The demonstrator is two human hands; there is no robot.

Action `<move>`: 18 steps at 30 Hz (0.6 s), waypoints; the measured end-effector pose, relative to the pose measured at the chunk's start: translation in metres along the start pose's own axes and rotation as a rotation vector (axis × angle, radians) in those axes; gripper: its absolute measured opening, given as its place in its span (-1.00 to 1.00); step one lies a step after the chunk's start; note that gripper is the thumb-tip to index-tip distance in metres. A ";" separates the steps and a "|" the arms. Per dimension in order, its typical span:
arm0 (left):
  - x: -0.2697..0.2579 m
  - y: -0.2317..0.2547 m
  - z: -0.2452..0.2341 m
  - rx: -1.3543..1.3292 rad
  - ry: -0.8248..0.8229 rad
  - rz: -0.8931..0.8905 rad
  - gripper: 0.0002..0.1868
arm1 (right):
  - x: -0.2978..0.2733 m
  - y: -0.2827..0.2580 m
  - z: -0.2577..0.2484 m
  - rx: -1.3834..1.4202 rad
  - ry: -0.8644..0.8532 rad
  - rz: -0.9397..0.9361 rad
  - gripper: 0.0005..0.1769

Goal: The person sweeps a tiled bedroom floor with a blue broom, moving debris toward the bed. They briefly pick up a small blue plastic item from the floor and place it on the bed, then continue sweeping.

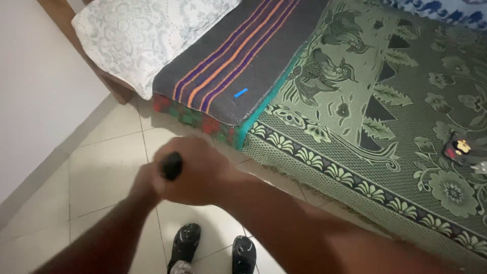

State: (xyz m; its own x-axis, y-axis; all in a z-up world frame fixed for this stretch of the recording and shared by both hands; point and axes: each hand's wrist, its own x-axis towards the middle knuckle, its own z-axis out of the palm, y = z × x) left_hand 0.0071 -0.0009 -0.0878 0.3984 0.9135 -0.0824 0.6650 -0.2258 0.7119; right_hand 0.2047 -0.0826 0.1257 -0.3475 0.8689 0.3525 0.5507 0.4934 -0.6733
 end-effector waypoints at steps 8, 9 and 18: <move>0.012 0.110 0.000 -0.018 0.064 -0.200 -0.77 | 0.029 -0.004 -0.074 0.179 -0.029 0.422 -0.83; 0.014 0.110 -0.007 -0.040 0.067 -0.193 -0.75 | 0.036 -0.002 -0.074 0.148 -0.056 0.396 -0.83; -0.009 -0.010 -0.037 -0.050 0.231 -0.030 -0.56 | 0.030 -0.008 0.017 0.142 -0.065 0.108 -0.78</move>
State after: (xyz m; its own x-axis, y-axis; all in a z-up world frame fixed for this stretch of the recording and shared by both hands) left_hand -0.0262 0.0058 -0.0689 0.2197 0.9741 0.0535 0.6402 -0.1854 0.7455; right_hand 0.1771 -0.0614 0.1309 -0.3430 0.9100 0.2331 0.4762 0.3823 -0.7919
